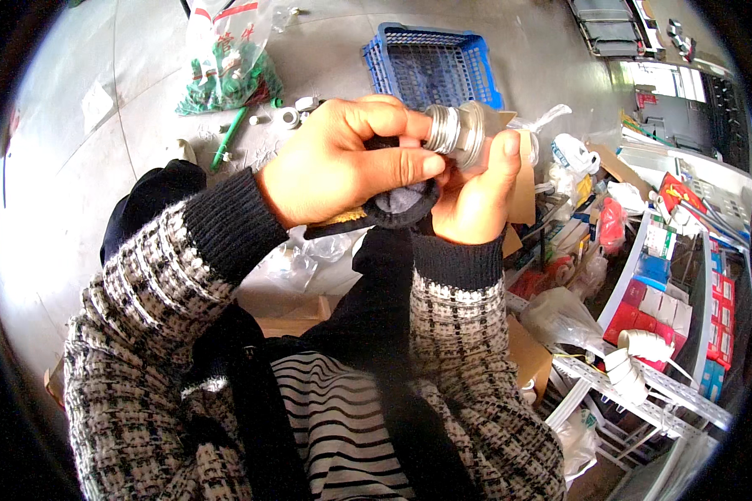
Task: The person sits on the floor and assembles a metal pipe fitting by hand. They pick up small white plastic rings and insert them into the threaded end of the fitting, then use a cloth to wipe the exterior of the fitting.
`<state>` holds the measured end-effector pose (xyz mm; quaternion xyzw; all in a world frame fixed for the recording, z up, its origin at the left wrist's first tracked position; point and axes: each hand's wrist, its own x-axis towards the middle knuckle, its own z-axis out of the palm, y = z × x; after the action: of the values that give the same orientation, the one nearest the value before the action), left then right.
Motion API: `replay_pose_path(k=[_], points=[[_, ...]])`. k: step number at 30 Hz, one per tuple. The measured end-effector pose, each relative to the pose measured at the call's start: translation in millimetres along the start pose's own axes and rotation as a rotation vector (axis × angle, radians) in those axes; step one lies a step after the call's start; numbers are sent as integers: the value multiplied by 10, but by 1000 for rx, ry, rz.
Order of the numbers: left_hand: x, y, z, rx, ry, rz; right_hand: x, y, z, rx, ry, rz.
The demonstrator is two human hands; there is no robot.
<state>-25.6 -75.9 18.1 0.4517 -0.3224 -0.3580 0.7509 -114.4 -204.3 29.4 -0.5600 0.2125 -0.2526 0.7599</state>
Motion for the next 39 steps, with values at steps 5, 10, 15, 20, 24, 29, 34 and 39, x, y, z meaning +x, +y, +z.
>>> replay_pose_path(k=[5, 10, 15, 20, 24, 29, 34, 39], points=[[25, -38, -22, 312, -19, 92, -12, -69, 22, -178, -8, 9], [6, 1, 15, 402, 18, 57, -34, -106, 54, -168, 19, 5], [-9, 23, 50, 399, 134, 98, -35, -110, 64, -128, 37, 19], [-4, -39, 46, 323, 185, 107, -25, -134, 92, -22, 118, 155], [-5, -16, 50, 227, 186, 49, -31, -149, 103, 12, 160, 213], [14, -33, 6, 369, 225, 54, 2, -159, 58, 53, 91, 241], [8, 0, -32, 605, 202, 129, 12, -187, 86, 99, 173, 289], [17, -19, -105, 401, 282, 25, 28, -197, 44, 109, 152, 315]])
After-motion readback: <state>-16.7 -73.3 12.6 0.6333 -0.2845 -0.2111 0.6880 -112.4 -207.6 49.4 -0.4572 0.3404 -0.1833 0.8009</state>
